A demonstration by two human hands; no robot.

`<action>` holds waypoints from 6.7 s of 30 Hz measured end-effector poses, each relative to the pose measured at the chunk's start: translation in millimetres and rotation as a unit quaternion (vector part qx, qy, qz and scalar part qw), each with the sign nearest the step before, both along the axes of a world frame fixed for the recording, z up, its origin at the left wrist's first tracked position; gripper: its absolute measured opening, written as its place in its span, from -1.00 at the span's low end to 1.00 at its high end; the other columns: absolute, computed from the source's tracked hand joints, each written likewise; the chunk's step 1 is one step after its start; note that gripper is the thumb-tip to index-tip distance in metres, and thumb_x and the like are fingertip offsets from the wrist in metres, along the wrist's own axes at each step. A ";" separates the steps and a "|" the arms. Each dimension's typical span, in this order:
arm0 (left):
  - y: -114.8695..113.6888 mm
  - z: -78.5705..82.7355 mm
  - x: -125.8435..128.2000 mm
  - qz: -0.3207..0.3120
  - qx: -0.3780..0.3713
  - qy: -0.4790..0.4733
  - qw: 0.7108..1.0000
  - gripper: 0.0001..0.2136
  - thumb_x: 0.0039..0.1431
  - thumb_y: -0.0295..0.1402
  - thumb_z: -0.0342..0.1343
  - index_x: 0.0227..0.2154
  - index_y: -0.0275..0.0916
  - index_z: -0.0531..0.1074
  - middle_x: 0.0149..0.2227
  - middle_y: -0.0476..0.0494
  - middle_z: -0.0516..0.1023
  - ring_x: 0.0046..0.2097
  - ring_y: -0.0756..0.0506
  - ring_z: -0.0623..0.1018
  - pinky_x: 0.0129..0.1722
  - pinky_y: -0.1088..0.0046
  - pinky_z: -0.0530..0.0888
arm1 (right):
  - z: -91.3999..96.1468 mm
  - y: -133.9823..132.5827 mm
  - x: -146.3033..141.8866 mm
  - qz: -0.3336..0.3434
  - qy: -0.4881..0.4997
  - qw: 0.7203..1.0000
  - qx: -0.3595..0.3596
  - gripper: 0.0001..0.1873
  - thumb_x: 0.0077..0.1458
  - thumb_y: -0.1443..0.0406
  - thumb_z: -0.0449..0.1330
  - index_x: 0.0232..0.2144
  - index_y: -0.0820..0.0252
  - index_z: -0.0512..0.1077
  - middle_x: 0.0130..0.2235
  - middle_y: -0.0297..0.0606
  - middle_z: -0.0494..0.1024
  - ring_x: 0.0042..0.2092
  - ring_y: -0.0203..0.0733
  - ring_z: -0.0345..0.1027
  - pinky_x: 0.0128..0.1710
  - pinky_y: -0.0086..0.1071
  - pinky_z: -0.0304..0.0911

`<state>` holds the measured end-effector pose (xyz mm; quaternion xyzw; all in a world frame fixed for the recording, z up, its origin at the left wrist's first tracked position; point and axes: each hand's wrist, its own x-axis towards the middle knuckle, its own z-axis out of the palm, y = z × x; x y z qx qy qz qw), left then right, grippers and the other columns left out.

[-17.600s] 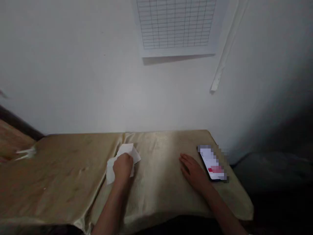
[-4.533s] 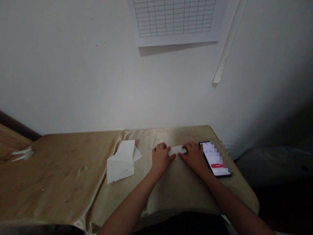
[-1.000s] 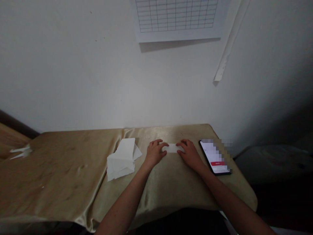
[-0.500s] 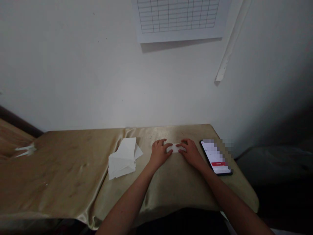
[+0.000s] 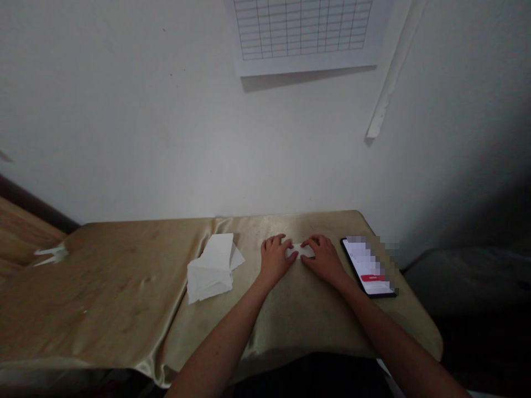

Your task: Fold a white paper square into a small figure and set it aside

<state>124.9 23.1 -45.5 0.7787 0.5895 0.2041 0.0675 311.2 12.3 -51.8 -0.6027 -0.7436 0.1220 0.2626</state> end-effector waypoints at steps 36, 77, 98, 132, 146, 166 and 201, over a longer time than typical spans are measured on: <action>19.0 -0.4 -48.0 -0.135 -0.107 -0.005 0.985 -0.55 0.19 -0.27 0.23 0.16 0.06 0.43 0.38 -0.07 0.22 0.38 -0.21 0.22 0.36 0.12 0.16 | -10.9 19.1 42.0 0.081 0.050 0.990 -0.101 -0.26 -0.11 0.50 0.07 0.19 0.13 0.32 0.24 -0.15 0.32 0.30 -0.09 0.09 0.33 -0.12 0.00; -9.4 7.4 14.0 0.057 -0.057 -0.015 0.997 -0.56 0.02 -0.13 0.28 -0.05 -0.11 0.37 0.24 -0.21 0.31 0.31 -0.30 0.21 0.36 -0.04 -0.03 | -3.6 11.6 8.1 -0.030 -0.015 0.998 -0.050 -0.54 -0.03 0.26 0.29 -0.03 0.13 0.40 0.06 -0.15 0.39 0.14 0.02 0.20 0.17 -0.17 0.06; 3.6 13.2 -22.9 -0.024 -0.136 -0.007 0.990 -0.54 0.05 -0.31 0.21 0.06 0.08 0.41 0.34 0.01 0.23 0.37 -0.26 0.14 0.35 -0.06 -0.02 | -9.7 22.0 31.2 0.041 0.019 0.994 -0.102 -0.39 -0.06 0.46 0.14 0.09 0.10 0.40 0.15 -0.16 0.34 0.21 -0.03 0.11 0.23 -0.19 0.03; 12.7 12.4 -31.1 -0.067 -0.091 -0.021 0.993 -0.48 0.08 -0.30 0.31 0.14 0.01 0.41 0.25 -0.09 0.39 0.28 -0.23 0.30 0.30 0.10 0.17 | -0.9 11.1 35.4 0.059 0.058 0.995 -0.048 -0.51 0.05 0.33 0.22 0.07 0.15 0.42 0.14 -0.11 0.40 0.23 -0.04 0.19 0.27 -0.11 0.07; 16.6 7.4 -29.4 -0.080 -0.042 -0.054 0.994 -0.51 0.03 -0.40 0.33 0.07 -0.03 0.45 0.19 -0.10 0.43 0.24 -0.21 0.35 0.28 0.13 0.22 | 11.9 5.2 29.7 0.042 0.075 0.996 0.021 -0.89 0.10 0.37 0.16 -0.29 0.12 0.44 -0.16 -0.21 0.49 -0.02 -0.08 0.32 0.06 -0.19 0.23; 14.6 12.0 -27.4 -0.068 -0.019 -0.122 0.990 -0.64 0.42 -0.24 -0.11 -0.19 -0.12 0.64 0.09 -0.09 0.56 0.18 -0.14 0.44 0.28 0.17 0.27 | 9.0 9.6 33.6 0.067 0.122 0.989 -0.043 -0.50 0.34 0.11 -0.09 -0.26 0.08 0.63 -0.12 -0.19 0.64 0.02 -0.08 0.44 0.12 -0.15 0.23; 11.8 11.0 -27.2 -0.056 -0.041 0.017 0.997 -0.74 0.21 -0.41 0.23 -0.04 -0.09 0.53 0.17 -0.21 0.43 0.23 -0.24 0.37 0.24 0.09 0.30 | 5.3 -2.6 26.3 0.177 -0.001 0.984 -0.015 -0.59 0.14 0.29 0.21 0.05 -0.08 0.51 0.24 -0.34 0.43 0.32 0.04 0.11 0.33 0.18 -0.10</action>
